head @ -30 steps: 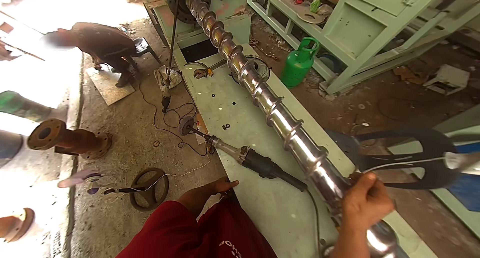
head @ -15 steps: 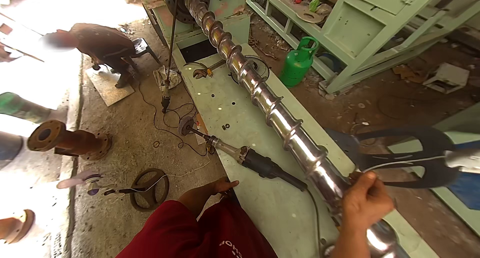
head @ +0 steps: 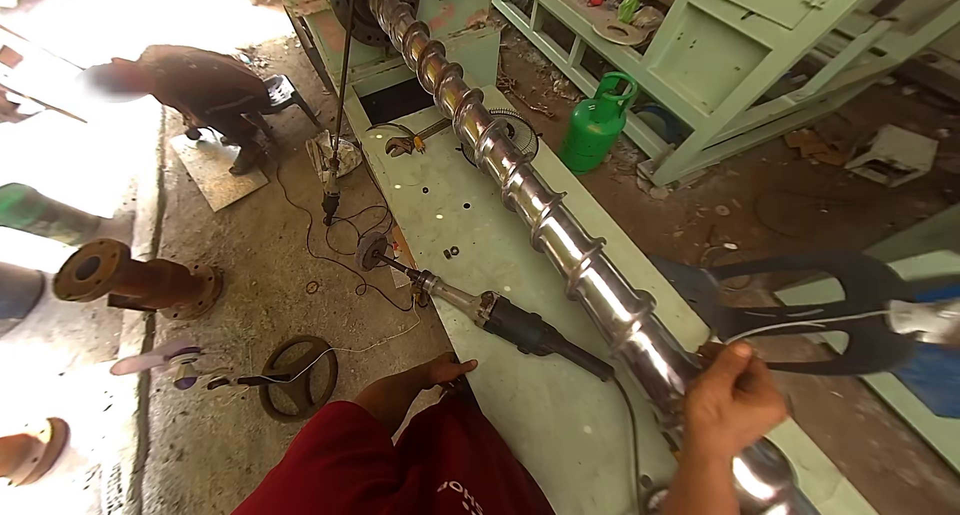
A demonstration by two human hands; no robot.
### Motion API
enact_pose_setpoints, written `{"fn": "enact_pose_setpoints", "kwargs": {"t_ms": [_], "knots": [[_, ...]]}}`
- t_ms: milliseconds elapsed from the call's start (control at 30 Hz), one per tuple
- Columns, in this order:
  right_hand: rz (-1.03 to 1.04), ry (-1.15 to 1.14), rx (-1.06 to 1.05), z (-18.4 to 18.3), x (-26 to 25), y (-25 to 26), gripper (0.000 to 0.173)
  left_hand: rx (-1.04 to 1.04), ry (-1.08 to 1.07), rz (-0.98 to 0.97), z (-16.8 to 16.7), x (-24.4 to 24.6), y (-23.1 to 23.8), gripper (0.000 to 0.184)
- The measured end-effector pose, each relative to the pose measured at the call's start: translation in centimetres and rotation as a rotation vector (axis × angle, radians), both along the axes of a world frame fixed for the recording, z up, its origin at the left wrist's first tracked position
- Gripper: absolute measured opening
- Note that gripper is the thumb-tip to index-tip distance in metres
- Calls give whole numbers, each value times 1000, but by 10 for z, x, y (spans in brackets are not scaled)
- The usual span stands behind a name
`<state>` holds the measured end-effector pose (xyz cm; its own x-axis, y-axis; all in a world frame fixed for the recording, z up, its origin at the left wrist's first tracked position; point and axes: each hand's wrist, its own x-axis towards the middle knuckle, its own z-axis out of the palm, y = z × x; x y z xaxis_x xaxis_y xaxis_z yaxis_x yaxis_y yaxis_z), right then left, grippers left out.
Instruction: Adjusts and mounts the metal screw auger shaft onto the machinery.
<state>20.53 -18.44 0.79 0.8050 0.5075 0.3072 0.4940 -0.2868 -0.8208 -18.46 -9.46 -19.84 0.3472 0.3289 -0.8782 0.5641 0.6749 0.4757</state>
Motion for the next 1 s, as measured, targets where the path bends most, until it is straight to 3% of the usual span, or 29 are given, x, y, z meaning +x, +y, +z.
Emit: {"fn": "enact_pose_setpoints", "kwargs": {"t_ms": [1000], "knots": [[-11,9,11,1,-1,1,45,1,-1,3,-2,-1,0,66]]}}
